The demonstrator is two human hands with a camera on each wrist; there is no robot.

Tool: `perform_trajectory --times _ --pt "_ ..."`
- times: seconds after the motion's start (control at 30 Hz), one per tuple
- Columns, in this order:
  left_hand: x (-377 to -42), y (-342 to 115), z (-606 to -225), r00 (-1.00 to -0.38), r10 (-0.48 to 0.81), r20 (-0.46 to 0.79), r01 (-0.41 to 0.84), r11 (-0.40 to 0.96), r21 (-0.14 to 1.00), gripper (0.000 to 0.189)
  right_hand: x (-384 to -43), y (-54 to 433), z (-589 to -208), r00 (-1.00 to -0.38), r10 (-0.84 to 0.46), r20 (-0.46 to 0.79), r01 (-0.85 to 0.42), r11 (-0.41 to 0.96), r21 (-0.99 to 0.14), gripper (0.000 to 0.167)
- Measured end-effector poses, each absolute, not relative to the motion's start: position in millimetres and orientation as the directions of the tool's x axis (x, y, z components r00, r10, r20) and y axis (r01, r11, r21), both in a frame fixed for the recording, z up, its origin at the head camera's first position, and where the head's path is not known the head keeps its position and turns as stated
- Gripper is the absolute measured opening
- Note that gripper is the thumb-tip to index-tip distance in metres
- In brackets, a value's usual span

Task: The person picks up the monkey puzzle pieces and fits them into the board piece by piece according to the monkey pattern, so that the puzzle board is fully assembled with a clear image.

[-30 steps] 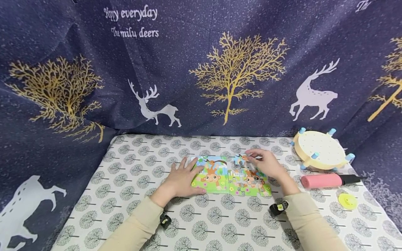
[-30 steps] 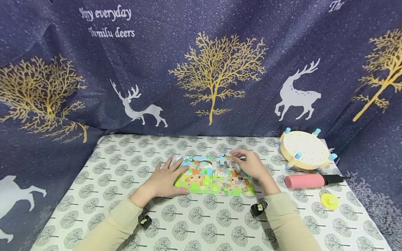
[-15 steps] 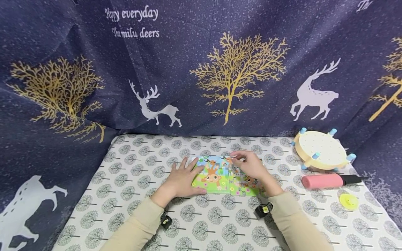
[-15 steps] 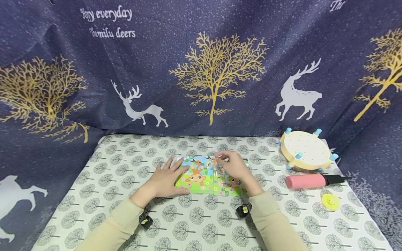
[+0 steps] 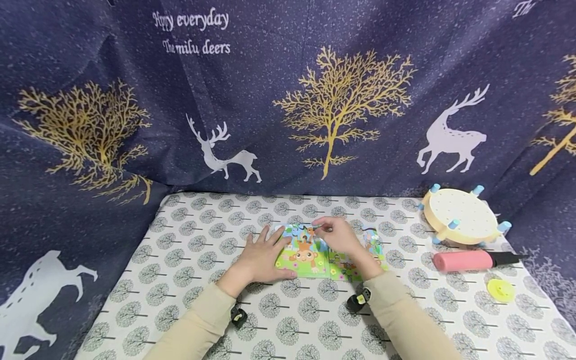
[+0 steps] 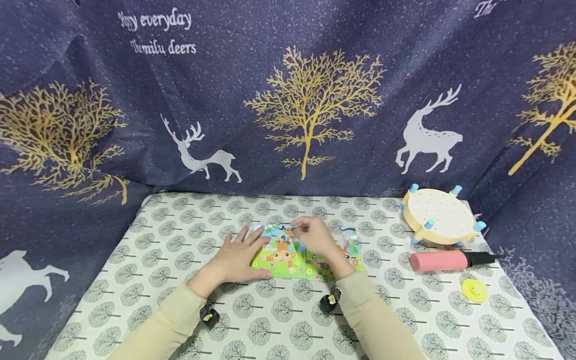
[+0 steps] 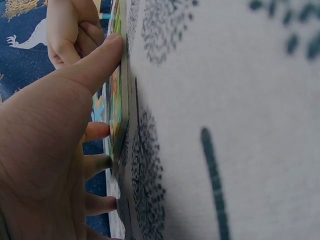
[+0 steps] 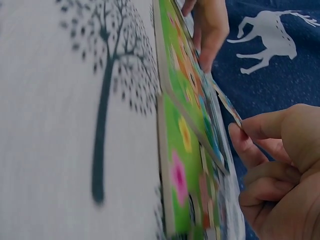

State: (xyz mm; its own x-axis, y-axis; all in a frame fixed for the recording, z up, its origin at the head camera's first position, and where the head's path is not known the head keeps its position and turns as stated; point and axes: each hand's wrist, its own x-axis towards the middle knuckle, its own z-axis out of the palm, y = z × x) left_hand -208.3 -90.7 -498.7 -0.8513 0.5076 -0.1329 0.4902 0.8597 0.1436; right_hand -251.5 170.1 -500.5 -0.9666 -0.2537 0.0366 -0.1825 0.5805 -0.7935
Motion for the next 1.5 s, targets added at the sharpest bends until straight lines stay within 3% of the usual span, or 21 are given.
perform_trajectory --times 0.33,1.5 --pt "-209 -90 -498 -0.853 0.506 -0.130 0.489 0.861 0.140 0.108 -255 156 -505 -0.956 -0.294 -0.011 -0.140 0.489 -0.861 0.023" --pt "-212 -89 -499 -0.861 0.486 -0.150 0.470 0.873 0.134 0.113 -255 159 -505 -0.975 -0.221 -0.020 -0.126 0.627 -0.769 0.016"
